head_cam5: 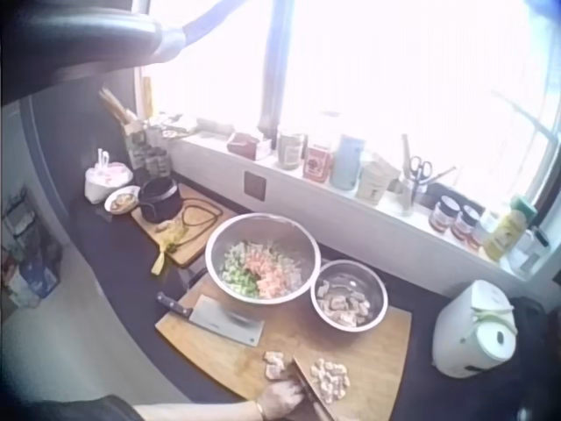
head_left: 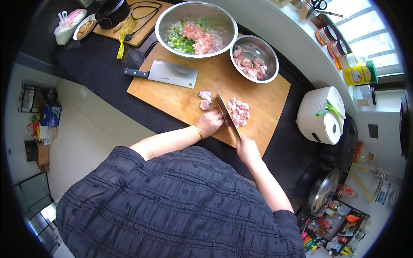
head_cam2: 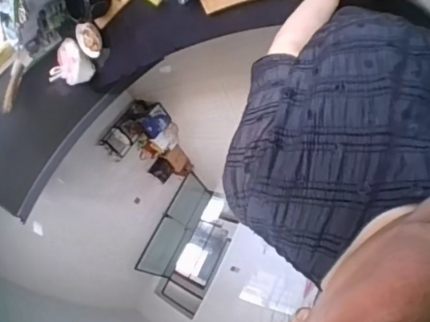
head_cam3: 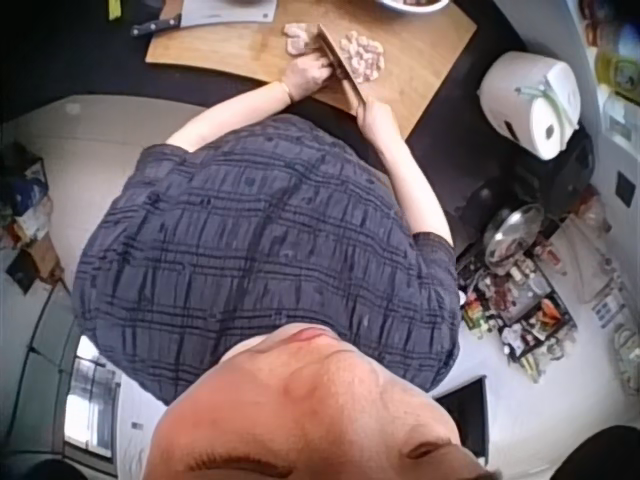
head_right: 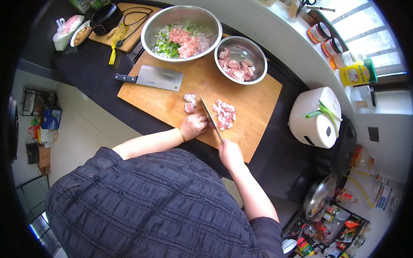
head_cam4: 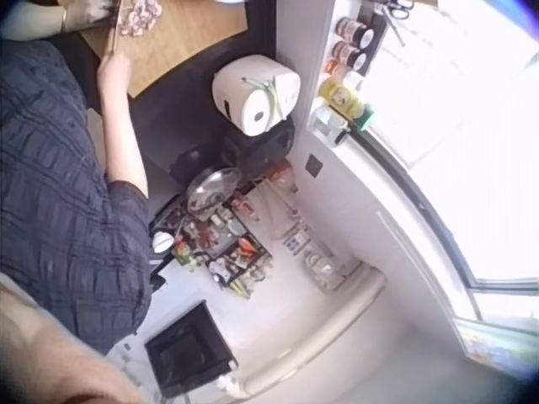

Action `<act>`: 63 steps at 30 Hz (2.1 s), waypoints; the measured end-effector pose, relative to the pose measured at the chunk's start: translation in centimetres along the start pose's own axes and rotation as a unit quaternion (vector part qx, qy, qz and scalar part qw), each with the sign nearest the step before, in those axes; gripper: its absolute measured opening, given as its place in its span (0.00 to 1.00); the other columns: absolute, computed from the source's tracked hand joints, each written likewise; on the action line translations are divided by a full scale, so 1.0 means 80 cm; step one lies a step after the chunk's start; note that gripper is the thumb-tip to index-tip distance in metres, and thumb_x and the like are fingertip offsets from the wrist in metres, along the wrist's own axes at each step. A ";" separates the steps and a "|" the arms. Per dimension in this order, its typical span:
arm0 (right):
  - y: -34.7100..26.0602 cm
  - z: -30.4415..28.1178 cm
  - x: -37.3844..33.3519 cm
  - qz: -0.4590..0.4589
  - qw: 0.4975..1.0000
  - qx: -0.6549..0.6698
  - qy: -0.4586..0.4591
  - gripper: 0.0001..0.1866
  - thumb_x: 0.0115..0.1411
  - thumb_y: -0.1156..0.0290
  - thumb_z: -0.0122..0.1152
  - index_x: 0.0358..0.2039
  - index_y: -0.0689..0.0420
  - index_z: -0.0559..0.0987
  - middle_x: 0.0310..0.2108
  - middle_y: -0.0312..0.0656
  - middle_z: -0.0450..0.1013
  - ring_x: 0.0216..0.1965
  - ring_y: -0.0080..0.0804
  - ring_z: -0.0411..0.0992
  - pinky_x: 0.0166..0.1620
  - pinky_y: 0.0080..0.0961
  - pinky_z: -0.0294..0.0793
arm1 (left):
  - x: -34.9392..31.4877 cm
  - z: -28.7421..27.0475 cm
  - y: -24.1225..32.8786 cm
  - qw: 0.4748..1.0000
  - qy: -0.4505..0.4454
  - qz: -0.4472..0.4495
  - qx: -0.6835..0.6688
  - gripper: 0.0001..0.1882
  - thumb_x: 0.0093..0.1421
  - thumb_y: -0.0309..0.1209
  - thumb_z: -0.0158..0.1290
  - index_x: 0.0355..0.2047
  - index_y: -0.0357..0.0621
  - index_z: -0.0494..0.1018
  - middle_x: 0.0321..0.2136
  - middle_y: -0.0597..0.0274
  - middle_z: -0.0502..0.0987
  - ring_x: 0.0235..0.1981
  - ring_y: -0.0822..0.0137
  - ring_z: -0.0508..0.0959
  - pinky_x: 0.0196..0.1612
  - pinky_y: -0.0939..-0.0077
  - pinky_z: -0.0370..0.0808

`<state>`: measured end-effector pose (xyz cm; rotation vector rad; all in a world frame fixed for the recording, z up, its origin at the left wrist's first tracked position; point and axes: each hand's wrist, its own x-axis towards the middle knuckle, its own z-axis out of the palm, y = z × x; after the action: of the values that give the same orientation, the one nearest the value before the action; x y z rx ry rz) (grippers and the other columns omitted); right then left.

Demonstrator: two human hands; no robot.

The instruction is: The person chops pieces of raw meat into smaller cubes on a wooden cutting board using a cleaver. They periodically transfer the chopped meat into a metal bowl. Later, they use two knives simultaneously to mince the meat further.

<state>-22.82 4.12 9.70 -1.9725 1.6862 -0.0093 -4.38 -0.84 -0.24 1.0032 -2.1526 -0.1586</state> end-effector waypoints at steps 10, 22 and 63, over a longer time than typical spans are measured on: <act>-0.039 0.022 0.068 -0.043 0.996 0.029 0.075 0.12 0.55 0.69 0.45 0.26 0.66 0.72 0.21 0.59 0.70 0.26 0.54 0.71 0.31 0.44 0.70 | 0.003 0.000 0.003 1.000 0.010 0.008 -0.003 0.06 0.39 0.30 0.55 0.19 0.44 0.71 0.24 0.64 0.72 0.28 0.65 0.73 0.31 0.75 0.72; -0.012 0.032 0.023 0.006 0.997 0.028 0.071 0.09 0.52 0.71 0.50 0.23 0.65 0.71 0.21 0.60 0.70 0.27 0.55 0.71 0.33 0.44 0.70 | -0.004 -0.001 0.004 1.000 -0.020 0.006 0.016 0.07 0.39 0.29 0.55 0.22 0.45 0.71 0.26 0.64 0.72 0.29 0.66 0.73 0.33 0.75 0.72; -0.033 0.035 0.072 -0.049 0.986 0.082 0.138 0.10 0.54 0.72 0.46 0.31 0.66 0.72 0.26 0.62 0.70 0.31 0.58 0.69 0.36 0.45 0.69 | -0.005 -0.003 -0.008 0.998 -0.061 0.026 0.012 0.06 0.39 0.30 0.54 0.20 0.46 0.71 0.25 0.67 0.72 0.29 0.67 0.72 0.33 0.76 0.72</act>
<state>-18.24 0.15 6.43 -1.9969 1.6916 -0.4619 -3.67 -0.92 -0.52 0.9734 -2.2935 -0.1722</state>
